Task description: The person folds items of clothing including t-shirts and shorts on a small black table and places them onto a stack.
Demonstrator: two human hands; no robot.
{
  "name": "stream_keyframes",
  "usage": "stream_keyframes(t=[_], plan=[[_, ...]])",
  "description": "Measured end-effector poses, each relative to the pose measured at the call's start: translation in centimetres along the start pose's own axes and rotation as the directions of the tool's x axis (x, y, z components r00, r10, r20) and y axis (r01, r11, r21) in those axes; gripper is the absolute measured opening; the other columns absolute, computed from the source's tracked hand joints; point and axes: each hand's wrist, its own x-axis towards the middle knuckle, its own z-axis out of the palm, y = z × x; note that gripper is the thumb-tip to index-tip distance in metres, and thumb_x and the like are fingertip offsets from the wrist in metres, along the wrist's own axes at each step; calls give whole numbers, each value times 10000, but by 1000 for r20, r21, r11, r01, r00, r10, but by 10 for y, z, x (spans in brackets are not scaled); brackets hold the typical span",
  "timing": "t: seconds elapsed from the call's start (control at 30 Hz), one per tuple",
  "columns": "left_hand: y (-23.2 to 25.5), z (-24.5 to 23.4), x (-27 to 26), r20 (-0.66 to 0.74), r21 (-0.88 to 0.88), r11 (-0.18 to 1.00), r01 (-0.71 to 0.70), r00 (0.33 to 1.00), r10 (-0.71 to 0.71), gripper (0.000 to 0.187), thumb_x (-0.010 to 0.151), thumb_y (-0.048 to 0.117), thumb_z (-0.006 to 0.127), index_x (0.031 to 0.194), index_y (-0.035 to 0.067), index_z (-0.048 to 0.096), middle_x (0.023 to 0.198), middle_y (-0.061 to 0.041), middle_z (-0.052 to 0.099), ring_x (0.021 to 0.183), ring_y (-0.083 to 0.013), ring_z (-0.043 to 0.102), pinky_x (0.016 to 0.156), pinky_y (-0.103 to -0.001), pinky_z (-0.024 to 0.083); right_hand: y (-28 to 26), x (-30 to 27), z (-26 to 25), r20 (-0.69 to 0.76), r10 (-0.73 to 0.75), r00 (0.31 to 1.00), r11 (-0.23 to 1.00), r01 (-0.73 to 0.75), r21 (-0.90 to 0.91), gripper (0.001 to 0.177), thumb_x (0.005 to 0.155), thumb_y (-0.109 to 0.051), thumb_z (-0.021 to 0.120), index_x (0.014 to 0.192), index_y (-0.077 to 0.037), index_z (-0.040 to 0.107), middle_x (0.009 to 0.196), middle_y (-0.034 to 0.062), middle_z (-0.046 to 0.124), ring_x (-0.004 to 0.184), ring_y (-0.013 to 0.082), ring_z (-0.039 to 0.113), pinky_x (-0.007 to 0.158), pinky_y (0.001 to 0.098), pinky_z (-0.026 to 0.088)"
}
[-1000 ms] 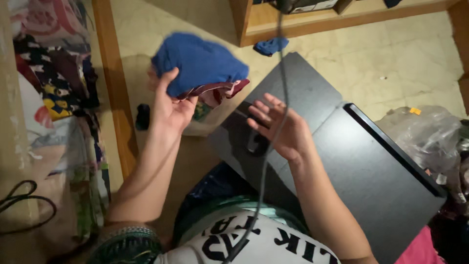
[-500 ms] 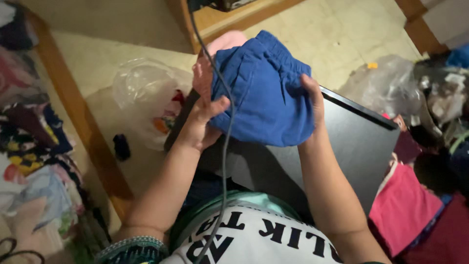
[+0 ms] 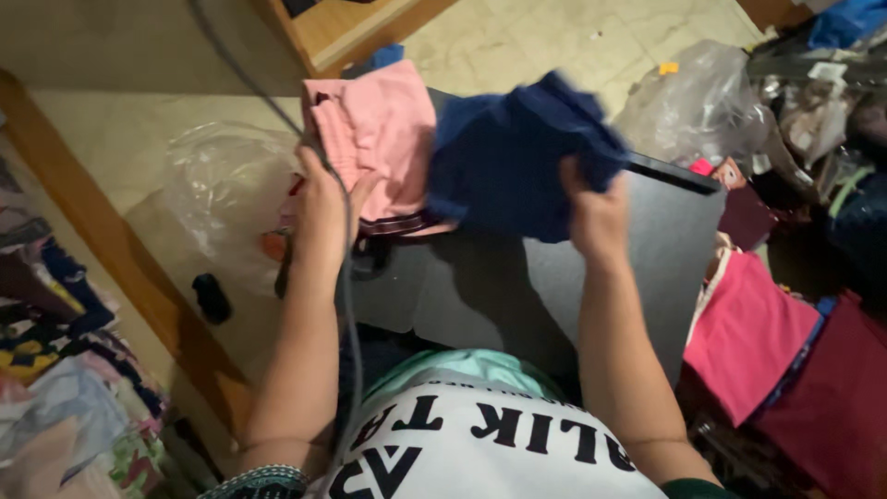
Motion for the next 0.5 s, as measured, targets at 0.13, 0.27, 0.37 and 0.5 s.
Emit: stream_keyframes(t=[0.13,0.27,0.37,0.5], plan=[[44,-11,-17,-225,8,921,-391,896,382,758,880,224,757,1524,44,401,1460,-259,523,1355,-451,518,1119,-513,437,-39,-6,-42,-38,85,996,981,-77,176,383,921,-79,769,1278,-32,637,1169,49,710,1051,183,679,975,359,543],[95,22,-36,-171,-231,723,-651,759,628,824,900,403,819,1533,72,408,1562,-213,388,1476,-394,380,1237,-477,353,-51,-6,-85,80,141,987,978,-151,143,435,956,-83,756,1356,34,633,1261,78,704,1134,184,676,1066,347,513],[121,51,-45,-33,-531,601,-597,723,690,788,994,479,704,1572,65,362,1605,-206,335,1488,-355,354,1239,-458,322,-54,-2,-107,206,121,971,943,-178,281,473,940,-112,764,1368,34,626,1270,80,707,1141,189,677,1064,347,514],[119,109,-55,332,-941,269,205,712,619,661,1081,396,567,1597,61,325,1553,-129,454,1432,-290,452,1221,-439,338,-38,0,-96,43,90,995,970,-78,-229,505,863,-123,830,1304,24,630,1202,77,692,1076,176,656,985,345,536]])
